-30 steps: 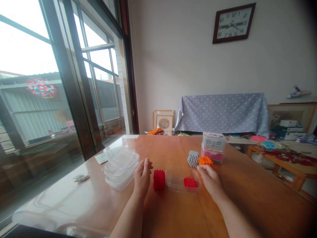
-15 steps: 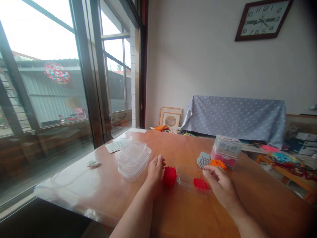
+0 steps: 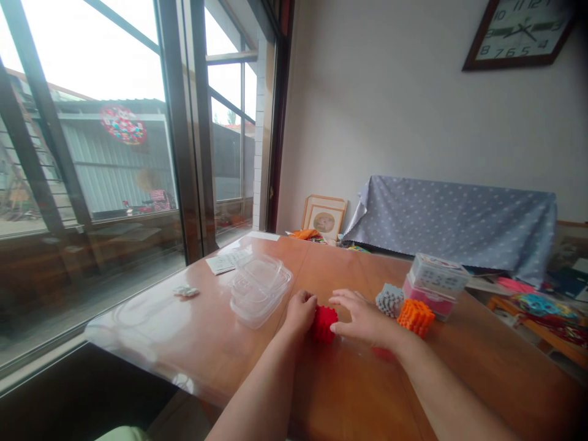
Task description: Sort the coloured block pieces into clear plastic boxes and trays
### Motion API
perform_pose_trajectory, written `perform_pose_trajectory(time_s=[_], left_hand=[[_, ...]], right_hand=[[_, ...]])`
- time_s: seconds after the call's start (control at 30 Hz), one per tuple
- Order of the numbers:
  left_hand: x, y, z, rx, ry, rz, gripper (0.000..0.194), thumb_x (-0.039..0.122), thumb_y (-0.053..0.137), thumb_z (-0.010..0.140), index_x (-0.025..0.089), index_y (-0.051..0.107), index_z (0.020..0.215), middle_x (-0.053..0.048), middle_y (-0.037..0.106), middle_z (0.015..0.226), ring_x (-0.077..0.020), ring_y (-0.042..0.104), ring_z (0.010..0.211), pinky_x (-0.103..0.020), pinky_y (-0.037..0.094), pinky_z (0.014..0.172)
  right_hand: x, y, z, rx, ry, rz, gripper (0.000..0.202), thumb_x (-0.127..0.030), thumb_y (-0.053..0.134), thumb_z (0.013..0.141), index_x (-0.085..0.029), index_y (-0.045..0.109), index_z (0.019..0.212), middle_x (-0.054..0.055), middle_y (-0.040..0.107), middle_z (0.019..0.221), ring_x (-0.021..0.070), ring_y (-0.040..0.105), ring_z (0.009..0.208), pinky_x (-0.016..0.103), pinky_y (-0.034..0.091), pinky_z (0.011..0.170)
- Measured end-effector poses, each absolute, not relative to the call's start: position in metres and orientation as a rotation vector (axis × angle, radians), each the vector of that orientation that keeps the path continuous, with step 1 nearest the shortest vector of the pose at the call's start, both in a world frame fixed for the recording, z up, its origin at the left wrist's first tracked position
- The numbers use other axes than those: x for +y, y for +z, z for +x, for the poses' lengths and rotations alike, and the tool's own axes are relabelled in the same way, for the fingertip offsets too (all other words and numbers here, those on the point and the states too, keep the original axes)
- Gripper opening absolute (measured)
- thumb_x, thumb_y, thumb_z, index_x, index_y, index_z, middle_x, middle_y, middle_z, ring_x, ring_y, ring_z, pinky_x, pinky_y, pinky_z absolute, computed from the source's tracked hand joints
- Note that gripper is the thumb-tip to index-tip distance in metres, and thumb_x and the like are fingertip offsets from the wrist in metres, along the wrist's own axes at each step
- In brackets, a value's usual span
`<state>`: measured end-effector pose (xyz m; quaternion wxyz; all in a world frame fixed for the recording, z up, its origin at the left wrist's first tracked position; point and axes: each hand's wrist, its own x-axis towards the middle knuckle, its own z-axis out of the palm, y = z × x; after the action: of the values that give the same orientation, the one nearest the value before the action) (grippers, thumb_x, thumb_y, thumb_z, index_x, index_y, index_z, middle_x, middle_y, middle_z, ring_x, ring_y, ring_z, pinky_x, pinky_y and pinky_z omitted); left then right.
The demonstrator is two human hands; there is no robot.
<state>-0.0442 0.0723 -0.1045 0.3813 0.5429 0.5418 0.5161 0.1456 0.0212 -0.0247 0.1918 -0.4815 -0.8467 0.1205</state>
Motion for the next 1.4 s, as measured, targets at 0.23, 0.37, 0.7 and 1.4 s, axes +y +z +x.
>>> perform_pose_trajectory(time_s=[0.23, 0.37, 0.7, 1.4], left_hand=[[0.077, -0.11, -0.044, 1.414, 1.285, 1.417, 0.012, 0.024, 0.056, 0.086, 0.017, 0.064, 0.081, -0.002, 0.068, 0.071, -0.0134, 0.059, 0.062, -0.023, 0.041, 0.06], [0.08, -0.112, -0.043, 1.434, 1.28, 1.431, 0.012, 0.025, 0.058, 0.085, 0.017, 0.064, 0.079, -0.003, 0.068, 0.072, -0.0141, 0.059, 0.064, -0.023, 0.04, 0.061], [0.077, -0.108, -0.043, 1.453, 1.284, 1.465, 0.013, 0.026, 0.058, 0.085, 0.017, 0.065, 0.078, -0.002, 0.067, 0.074, -0.0146, 0.058, 0.068, -0.023, 0.038, 0.061], [0.078, -0.11, -0.043, 1.412, 1.286, 1.402, 0.029, 0.041, 0.055, 0.093, 0.018, 0.06, 0.076, -0.003, 0.066, 0.067, -0.013, 0.057, 0.057, -0.023, 0.039, 0.056]], right_hand=[[0.032, -0.018, 0.143, -2.479, 0.355, -1.381, 0.054, -0.042, 0.075, 0.076, -0.024, 0.07, 0.127, 0.011, 0.055, 0.148, 0.0323, 0.048, 0.137, 0.046, 0.036, 0.117], [0.034, -0.022, 0.143, -2.469, 0.379, -1.398, 0.054, -0.045, 0.075, 0.076, -0.024, 0.071, 0.125, 0.012, 0.054, 0.148, 0.0322, 0.048, 0.138, 0.045, 0.035, 0.118], [0.033, -0.019, 0.142, -2.428, 0.479, -1.357, 0.051, -0.041, 0.075, 0.076, -0.024, 0.07, 0.124, 0.01, 0.054, 0.146, 0.0289, 0.05, 0.135, 0.041, 0.036, 0.116], [0.02, -0.031, 0.217, -2.289, 0.492, -1.647, 0.039, -0.042, 0.08, 0.072, -0.025, 0.069, 0.104, 0.004, 0.065, 0.104, 0.0223, 0.063, 0.096, 0.031, 0.046, 0.08]])
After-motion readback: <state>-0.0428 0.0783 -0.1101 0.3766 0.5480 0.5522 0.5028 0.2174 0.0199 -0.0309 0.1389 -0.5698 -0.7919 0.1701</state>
